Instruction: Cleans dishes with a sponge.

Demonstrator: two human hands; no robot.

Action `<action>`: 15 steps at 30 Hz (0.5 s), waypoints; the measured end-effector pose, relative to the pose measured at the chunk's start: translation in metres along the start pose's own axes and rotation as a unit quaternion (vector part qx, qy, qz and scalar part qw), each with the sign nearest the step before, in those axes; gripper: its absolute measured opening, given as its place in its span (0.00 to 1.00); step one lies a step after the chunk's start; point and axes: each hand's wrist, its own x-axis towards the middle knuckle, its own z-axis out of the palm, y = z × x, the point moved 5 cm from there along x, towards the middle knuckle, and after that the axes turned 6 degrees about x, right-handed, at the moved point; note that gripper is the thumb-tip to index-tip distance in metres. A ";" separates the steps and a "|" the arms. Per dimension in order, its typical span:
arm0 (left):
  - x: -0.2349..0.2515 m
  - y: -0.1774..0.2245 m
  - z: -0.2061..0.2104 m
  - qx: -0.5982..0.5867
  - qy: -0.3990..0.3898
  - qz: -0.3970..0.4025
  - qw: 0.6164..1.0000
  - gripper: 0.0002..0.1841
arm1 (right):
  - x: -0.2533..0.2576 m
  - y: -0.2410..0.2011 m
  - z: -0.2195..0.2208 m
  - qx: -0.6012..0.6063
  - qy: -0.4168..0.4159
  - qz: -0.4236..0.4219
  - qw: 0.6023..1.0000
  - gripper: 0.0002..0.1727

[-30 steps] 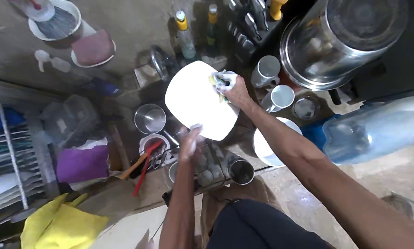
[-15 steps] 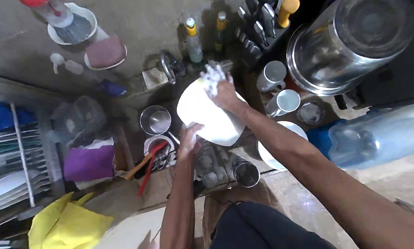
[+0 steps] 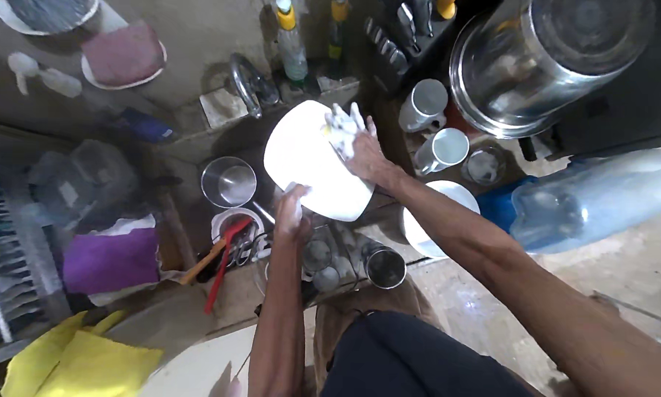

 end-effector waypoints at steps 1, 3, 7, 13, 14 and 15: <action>0.001 0.001 0.000 -0.004 0.009 0.004 1.000 0.21 | -0.006 -0.004 0.002 -0.011 0.008 -0.010 1.000 0.32; 0.009 0.000 0.001 -0.024 0.024 0.011 0.999 0.20 | -0.031 -0.031 0.006 -0.016 -0.010 -0.067 0.998 0.35; 0.007 -0.003 0.004 -0.018 0.027 0.005 0.999 0.21 | -0.022 0.003 -0.002 -0.052 0.022 -0.027 0.998 0.32; 0.002 -0.007 0.003 -0.119 0.022 0.013 0.993 0.15 | -0.005 0.022 -0.046 0.106 0.119 0.090 0.983 0.32; 0.003 -0.008 0.001 -0.138 0.022 0.012 0.990 0.15 | -0.007 0.028 -0.047 0.156 0.112 0.117 0.974 0.38; 0.003 -0.008 0.000 -0.151 0.027 0.010 0.988 0.14 | -0.008 0.032 -0.045 0.175 0.098 0.122 0.972 0.43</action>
